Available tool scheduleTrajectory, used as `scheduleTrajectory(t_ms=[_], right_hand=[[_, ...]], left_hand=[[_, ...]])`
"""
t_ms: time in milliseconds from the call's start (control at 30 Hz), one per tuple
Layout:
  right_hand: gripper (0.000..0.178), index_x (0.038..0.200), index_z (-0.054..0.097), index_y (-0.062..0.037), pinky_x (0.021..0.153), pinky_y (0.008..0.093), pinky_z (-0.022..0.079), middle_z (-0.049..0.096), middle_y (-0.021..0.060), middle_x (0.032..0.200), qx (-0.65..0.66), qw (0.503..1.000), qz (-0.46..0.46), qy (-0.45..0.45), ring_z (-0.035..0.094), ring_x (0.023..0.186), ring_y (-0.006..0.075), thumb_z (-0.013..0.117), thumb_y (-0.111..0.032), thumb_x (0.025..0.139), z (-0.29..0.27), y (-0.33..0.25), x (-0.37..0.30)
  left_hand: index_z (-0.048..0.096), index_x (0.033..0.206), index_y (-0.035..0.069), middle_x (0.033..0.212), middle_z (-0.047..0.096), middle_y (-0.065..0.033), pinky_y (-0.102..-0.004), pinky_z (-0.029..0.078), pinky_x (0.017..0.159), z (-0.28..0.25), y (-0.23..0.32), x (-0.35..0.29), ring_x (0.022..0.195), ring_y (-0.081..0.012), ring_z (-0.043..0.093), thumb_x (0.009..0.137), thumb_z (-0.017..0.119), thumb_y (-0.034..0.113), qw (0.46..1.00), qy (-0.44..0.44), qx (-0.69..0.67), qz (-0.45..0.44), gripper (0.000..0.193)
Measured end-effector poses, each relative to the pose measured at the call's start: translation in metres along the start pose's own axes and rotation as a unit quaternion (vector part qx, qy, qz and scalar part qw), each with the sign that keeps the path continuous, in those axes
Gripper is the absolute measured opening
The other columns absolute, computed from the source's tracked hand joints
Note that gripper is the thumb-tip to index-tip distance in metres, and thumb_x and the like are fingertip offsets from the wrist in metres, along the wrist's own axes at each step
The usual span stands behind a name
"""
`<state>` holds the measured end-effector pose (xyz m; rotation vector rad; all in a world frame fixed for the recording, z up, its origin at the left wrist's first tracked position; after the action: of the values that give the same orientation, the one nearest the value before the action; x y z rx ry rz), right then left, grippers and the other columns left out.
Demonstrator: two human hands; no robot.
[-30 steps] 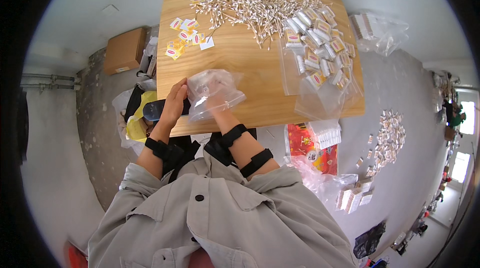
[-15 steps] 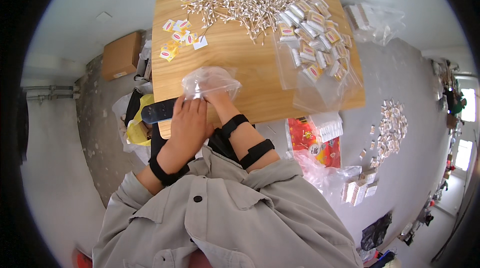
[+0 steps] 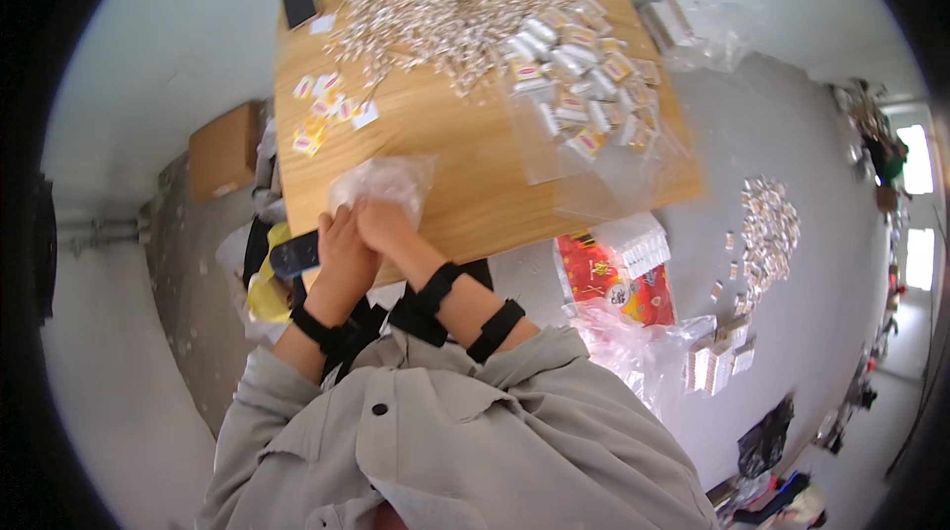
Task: The recorder is counting and packing small bundles of cotton swabs into plastic bags.
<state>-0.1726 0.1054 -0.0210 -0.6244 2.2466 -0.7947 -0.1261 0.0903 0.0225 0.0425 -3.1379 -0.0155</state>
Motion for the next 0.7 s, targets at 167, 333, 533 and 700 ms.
scheduleTrajectory(t_ms=[167, 333, 533, 700], right_hand=[[0.025, 0.110, 0.053, -0.0004, 0.088, 0.0383, 0.042, 0.056, 0.0207, 0.108, 0.132, 0.975, -0.130, 0.123, 0.056, 0.101, 0.0289, 0.047, -0.017, 0.092, -0.029, -0.006, -0.044], [0.027, 0.114, 0.057, -0.0034, 0.084, 0.0297, 0.045, 0.058, 0.0063, 0.106, 0.351, 0.911, -0.213, -0.034, 0.054, 0.098, 0.0125, 0.056, -0.020, 0.091, -0.121, 0.013, -0.088], [0.053, 0.122, 0.051, -0.0087, 0.091, 0.0387, 0.042, 0.049, 0.0143, 0.111, -0.130, 0.800, 0.104, 0.576, 0.048, 0.110, 0.0296, 0.067, -0.006, 0.071, -0.295, 0.225, -0.151], [0.062, 0.127, 0.047, -0.0104, 0.094, 0.0417, 0.040, 0.041, 0.0168, 0.118, -0.213, 0.812, 0.192, 0.509, 0.045, 0.111, 0.0333, 0.069, -0.008, 0.069, -0.301, 0.285, -0.142]], left_hand=[[0.059, 0.110, 0.004, 0.103, 0.057, -0.0067, -0.0375, 0.034, 0.079, -0.027, 0.020, 0.006, 0.092, -0.0227, 0.049, 0.077, 0.054, 0.014, 0.996, 0.007, -0.074, 0.047, 0.034], [0.056, 0.115, 0.000, 0.099, 0.057, -0.0069, -0.0374, 0.034, 0.081, -0.011, 0.012, 0.006, 0.091, -0.0221, 0.051, 0.079, 0.052, 0.016, 1.000, -0.005, 0.014, 0.022, 0.039], [0.047, 0.123, 0.001, 0.114, 0.052, -0.0085, -0.0380, 0.035, 0.083, -0.002, 0.014, 0.008, 0.097, -0.0229, 0.049, 0.062, 0.075, 0.025, 0.998, -0.056, 0.027, 0.016, 0.072], [0.048, 0.124, 0.001, 0.115, 0.052, -0.0090, -0.0375, 0.035, 0.083, 0.003, 0.009, 0.005, 0.098, -0.0232, 0.049, 0.060, 0.077, 0.024, 0.997, -0.067, 0.025, -0.002, 0.073]])
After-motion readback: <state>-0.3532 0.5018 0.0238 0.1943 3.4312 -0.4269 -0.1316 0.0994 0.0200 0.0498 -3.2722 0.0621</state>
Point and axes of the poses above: each hand's wrist, its own x-axis towards the middle knuckle, its own z-axis out of the palm, y = z × x, the point moved 10 cm from there along x, towards the middle knuckle
